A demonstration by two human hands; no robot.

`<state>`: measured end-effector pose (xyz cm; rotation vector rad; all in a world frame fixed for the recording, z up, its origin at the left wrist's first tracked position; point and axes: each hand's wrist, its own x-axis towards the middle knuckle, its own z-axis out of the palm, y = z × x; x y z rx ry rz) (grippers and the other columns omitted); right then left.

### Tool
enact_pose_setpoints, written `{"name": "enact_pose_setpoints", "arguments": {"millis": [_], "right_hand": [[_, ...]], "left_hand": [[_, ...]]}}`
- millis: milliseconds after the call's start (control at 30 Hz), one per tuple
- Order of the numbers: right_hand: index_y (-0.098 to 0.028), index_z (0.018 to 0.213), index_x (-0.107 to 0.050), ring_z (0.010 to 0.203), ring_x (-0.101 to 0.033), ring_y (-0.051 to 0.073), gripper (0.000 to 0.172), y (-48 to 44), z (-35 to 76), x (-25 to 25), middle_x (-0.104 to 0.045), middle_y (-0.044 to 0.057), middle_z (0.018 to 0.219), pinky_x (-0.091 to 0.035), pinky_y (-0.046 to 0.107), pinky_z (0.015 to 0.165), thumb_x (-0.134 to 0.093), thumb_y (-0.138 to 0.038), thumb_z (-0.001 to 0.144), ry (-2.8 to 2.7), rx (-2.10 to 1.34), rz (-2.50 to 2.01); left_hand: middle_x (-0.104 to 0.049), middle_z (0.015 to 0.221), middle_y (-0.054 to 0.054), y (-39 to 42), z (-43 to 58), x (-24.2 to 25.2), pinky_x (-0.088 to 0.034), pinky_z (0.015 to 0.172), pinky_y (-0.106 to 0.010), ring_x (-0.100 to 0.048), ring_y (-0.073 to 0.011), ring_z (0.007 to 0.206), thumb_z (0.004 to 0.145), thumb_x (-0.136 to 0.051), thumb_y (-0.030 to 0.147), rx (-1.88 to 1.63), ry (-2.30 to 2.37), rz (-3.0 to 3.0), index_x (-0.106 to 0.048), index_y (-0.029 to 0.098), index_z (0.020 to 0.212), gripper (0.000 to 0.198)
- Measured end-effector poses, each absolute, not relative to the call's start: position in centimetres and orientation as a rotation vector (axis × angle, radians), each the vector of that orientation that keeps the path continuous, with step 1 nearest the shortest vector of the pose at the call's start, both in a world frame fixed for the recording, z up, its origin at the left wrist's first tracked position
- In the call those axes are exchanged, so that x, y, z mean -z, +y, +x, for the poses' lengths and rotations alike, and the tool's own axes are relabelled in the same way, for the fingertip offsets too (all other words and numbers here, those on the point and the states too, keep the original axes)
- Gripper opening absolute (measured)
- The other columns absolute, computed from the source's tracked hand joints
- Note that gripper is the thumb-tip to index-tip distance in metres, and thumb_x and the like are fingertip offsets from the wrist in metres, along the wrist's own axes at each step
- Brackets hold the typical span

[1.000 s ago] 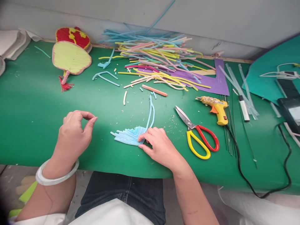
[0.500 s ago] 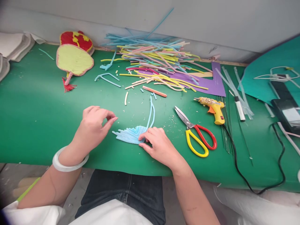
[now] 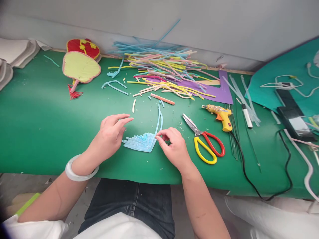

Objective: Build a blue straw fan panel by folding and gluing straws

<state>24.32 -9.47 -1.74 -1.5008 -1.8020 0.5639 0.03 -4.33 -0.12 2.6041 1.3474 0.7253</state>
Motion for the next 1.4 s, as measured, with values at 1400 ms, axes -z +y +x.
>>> {"name": "enact_pose_setpoints", "arguments": {"millis": [1400], "right_hand": [[-0.023, 0.086, -0.065, 0.072, -0.056, 0.017, 0.009, -8.7, 25.2, 2.6, -0.061, 0.000, 0.077, -0.045, 0.032, 0.072, -0.061, -0.030, 0.089, -1.479, -0.451, -1.637]], "left_hand": [[-0.064, 0.097, -0.005, -4.6, 4.8, -0.5, -0.042, 0.074, -0.035, -0.058, -0.0234, 0.087, 0.094, -0.047, 0.026, -0.193, 1.329, 2.072, -0.049, 0.023, 0.094, 0.004]]}}
